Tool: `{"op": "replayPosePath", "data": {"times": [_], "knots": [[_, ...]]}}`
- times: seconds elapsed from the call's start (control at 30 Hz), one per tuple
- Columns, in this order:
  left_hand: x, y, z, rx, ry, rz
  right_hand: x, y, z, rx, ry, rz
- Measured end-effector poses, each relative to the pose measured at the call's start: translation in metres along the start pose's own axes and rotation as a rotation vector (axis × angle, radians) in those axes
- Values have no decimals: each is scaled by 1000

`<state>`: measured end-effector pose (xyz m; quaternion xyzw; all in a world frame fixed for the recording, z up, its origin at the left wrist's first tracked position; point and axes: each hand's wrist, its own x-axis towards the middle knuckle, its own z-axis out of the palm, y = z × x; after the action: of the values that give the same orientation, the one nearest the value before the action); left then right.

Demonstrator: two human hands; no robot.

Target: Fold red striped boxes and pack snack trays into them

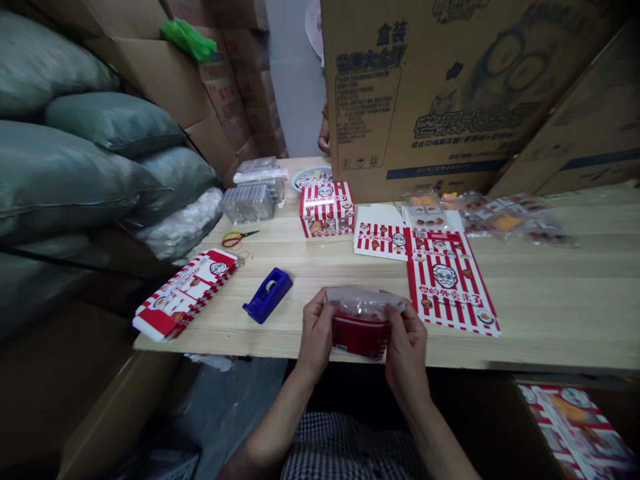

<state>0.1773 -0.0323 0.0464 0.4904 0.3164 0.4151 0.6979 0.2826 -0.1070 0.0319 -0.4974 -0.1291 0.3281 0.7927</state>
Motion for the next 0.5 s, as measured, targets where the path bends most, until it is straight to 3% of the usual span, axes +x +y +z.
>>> {"op": "replayPosePath", "data": {"times": [0.1,0.27,0.4,0.5], "knots": [[-7,2,-1,23,30,-19,-5,-3,-2,-54,39,-36],[-19,8,-12,-22,-55,-128,-7,-9,-6,-117,0,-96],[-27,14,-17,-186,-160,-118,-10,-9,-6,-88,-11,-42],[-30,14,-19,-320,-174,-105,-14,-5,-5,-87,-3,-47]]}}
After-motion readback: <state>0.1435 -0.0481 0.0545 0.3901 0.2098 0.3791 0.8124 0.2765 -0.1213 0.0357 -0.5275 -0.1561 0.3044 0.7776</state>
